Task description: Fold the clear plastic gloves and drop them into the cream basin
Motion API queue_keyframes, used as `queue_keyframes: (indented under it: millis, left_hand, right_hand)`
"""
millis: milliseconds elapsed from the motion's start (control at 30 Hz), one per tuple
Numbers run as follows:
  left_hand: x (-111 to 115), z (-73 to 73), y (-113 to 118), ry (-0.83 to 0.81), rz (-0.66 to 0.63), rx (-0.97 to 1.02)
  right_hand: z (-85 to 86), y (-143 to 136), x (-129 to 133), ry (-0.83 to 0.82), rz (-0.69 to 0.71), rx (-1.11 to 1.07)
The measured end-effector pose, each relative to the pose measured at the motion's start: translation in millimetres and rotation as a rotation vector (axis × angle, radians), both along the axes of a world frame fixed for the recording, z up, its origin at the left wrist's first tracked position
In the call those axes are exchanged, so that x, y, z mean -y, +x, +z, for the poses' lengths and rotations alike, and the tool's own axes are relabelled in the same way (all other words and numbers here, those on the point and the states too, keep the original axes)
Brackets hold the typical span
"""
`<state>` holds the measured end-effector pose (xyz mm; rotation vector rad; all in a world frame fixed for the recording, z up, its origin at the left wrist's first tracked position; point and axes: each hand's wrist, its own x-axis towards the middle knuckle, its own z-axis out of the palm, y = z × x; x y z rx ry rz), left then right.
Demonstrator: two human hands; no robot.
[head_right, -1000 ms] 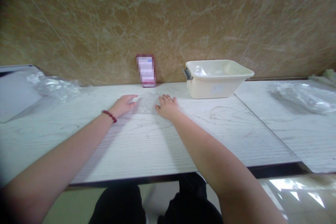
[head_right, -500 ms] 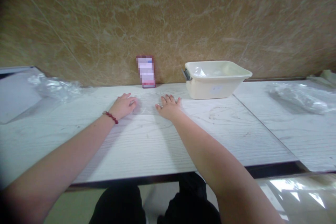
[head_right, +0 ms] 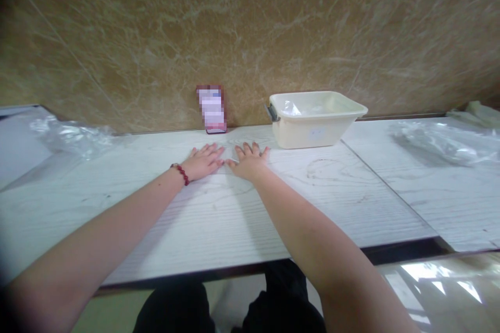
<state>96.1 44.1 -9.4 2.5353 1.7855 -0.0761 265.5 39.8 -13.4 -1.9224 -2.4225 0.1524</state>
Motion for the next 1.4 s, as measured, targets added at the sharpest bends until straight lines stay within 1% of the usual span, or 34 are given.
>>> queue_keyframes:
  millis: [133,200,233,267,300,333,400,467,500,567,667,767,900,1000,1233,1400]
  left_hand:
    - [3,-3.3,-6,0.010,0.040,0.003]
    - [3,-3.8,-6,0.019,0.045,0.003]
    - [3,-3.9,-6,0.021,0.047,0.002]
    - [4,-3.8,-5,0.022,0.051,0.001]
    - [4,-3.6,-5,0.021,0.055,-0.001]
    - [4,-3.3,-4,0.019,0.060,-0.002]
    - [4,-2.2,-3,0.013,0.071,-0.003]
    - [5,-1.1,-3,0.006,0.078,-0.003]
    - [5,-0.7,-2,0.004,0.080,-0.002]
    - [5,-0.1,-2,0.004,0.080,0.000]
    - [6,0.2,-2,0.011,0.077,0.006]
    - [7,1.2,-2,0.013,0.079,0.008]
    - [8,3.3,-1,0.014,0.085,0.008]
    - [8,4.0,-1,0.017,0.084,0.010]
    - [5,1.5,-4,0.035,0.118,0.077]
    - [4,-1.0,-4,0.050,0.120,0.067]
  right_hand:
    - [3.8,11,-3,-0.006,-0.136,0.030]
    - [9.1,20,-2,0.056,-0.190,0.019]
    - [12.8,26,0,0.102,-0.189,0.007]
    - [16.8,31,1,0.152,-0.157,-0.006]
    - [21.2,37,3,0.183,-0.084,-0.021]
    - [25.6,42,4,0.194,0.026,-0.038]
    - [33.6,50,5,0.162,0.286,-0.078]
    - [39.5,54,5,0.139,0.480,-0.107]
    - [41.5,56,5,0.138,0.536,-0.113]
    - [44.0,56,5,0.139,0.592,-0.106]
    - [45.8,55,8,0.117,0.615,-0.077]
    - [46.5,52,11,0.106,0.604,-0.052]
    - [46.6,47,14,0.120,0.577,-0.016]
    - [46.7,44,15,0.133,0.585,-0.005]
    - [49.3,48,18,0.134,0.629,-0.040]
    - [49.2,47,18,0.122,0.631,-0.026]
